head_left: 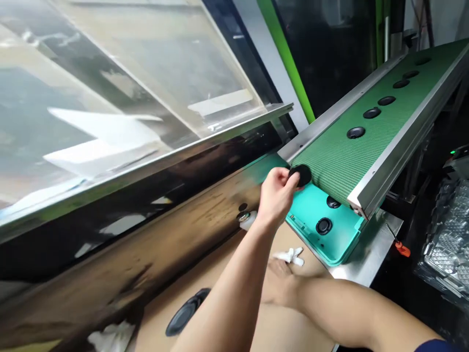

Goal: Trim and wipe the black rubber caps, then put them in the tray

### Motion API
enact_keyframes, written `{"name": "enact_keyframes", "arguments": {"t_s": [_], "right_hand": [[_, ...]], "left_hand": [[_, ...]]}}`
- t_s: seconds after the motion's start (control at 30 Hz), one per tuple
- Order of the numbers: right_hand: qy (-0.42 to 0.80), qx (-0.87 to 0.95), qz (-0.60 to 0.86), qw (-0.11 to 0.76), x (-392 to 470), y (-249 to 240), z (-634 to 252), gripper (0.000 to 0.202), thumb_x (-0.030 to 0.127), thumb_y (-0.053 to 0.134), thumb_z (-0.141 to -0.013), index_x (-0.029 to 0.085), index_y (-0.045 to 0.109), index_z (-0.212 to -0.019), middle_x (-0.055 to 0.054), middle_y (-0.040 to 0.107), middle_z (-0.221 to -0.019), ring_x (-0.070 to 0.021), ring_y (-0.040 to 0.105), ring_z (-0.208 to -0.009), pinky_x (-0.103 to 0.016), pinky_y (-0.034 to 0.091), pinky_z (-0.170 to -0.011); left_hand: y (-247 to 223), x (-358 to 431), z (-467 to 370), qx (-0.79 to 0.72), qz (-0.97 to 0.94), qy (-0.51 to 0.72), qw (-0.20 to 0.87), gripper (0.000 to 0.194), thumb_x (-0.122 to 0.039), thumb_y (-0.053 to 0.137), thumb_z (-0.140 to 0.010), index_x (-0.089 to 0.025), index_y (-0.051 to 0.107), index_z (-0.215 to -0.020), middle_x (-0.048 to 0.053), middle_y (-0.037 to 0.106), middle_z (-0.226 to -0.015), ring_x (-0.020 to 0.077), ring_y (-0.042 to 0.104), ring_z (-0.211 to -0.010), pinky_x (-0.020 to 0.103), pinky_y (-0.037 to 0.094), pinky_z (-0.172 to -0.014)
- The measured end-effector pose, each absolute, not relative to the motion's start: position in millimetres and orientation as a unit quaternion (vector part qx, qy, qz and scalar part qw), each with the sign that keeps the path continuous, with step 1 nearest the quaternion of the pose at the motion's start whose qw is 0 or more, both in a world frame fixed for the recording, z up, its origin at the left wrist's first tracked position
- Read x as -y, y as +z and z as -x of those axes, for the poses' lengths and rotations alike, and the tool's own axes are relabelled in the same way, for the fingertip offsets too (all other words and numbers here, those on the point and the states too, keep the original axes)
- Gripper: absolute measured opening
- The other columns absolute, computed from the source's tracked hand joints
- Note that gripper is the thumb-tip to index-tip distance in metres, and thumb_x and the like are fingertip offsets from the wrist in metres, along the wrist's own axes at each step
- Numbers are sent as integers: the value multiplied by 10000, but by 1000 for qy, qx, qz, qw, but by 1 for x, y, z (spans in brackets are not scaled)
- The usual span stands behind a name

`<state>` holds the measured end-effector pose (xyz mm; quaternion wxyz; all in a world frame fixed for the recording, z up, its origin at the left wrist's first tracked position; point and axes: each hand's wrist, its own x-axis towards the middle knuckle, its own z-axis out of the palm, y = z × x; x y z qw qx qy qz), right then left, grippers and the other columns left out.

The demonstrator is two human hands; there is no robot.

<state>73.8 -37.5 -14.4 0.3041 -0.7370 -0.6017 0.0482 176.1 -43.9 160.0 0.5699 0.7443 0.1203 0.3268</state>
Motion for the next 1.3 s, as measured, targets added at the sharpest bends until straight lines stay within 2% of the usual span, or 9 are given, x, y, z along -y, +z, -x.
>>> {"name": "enact_keyframes", "arguments": {"t_s": [0.07,0.17,0.27,0.37,0.5,0.7,0.87,1.07,1.3], "right_hand": [[41,597,747,288,35,-16,-73,286,374,502,-927,216,717,-1029,-94,772,-1085,-301,716,-933,-410,557,-753],[27,616,742,262,34,-13,-73,292,320,487,-959,168,717,-1057,-130,755,-1075,-306,695,-994,-417,546,-815],[22,623,743,244,44,-3,-73,313,349,503,-983,141,714,-1085,-160,731,-1108,-324,655,-1077,-458,517,-899],[12,672,711,205,60,9,-76,395,447,560,-962,146,698,-1177,-171,700,-1171,-337,615,-1116,-498,493,-949],[7,682,698,219,66,15,-83,420,364,570,-965,207,642,-1348,-137,687,-1184,-313,594,-1133,-492,476,-1001],[-29,555,721,414,54,11,-70,491,380,614,-957,206,603,-1416,-149,626,-1279,-288,573,-1176,-432,478,-1054],[-22,630,680,374,58,2,-31,381,342,641,-936,238,692,-1298,-119,615,-1218,-267,566,-1112,-402,508,-977],[-37,599,713,363,48,3,-34,325,287,597,-942,241,730,-1235,-117,627,-1155,-263,570,-1075,-403,500,-970],[-19,599,694,399,46,-5,-36,341,272,661,-873,250,755,-1200,-97,620,-1134,-241,589,-1048,-380,506,-969]], "left_hand": [[140,31,-114,-160,-666,325,653,380,-399,846,-739,-188,566,-885,15,675,-865,151,681,-761,276,611,-682],[100,14,-24,-261,-568,334,705,346,-314,874,-704,-164,645,-916,78,736,-1046,195,732,-874,199,585,-593],[58,5,41,-319,-486,374,723,299,-201,844,-714,-184,672,-958,71,745,-1128,194,746,-944,173,588,-648],[27,2,72,-332,-404,412,746,406,-135,776,-767,-280,652,-1126,32,743,-1158,178,754,-971,208,599,-738],[9,-9,80,-318,-340,428,775,411,-121,696,-819,-306,628,-1180,40,737,-1156,193,755,-994,274,594,-812],[10,-18,71,-257,-221,398,853,91,-252,583,-965,-196,635,-1014,78,748,-1064,217,731,-1045,388,595,-933],[10,-18,63,-259,-180,348,883,411,-377,364,-1061,-126,688,-1033,160,751,-1099,263,709,-1133,447,542,-1067],[8,-22,65,-235,-176,353,888,389,-291,353,-1068,-114,699,-1084,157,747,-1190,245,681,-1209,412,517,-1101],[7,-24,67,-241,-172,344,891,405,-300,355,-1074,-106,709,-1042,152,758,-1126,245,690,-1186,411,528,-1095]]}}
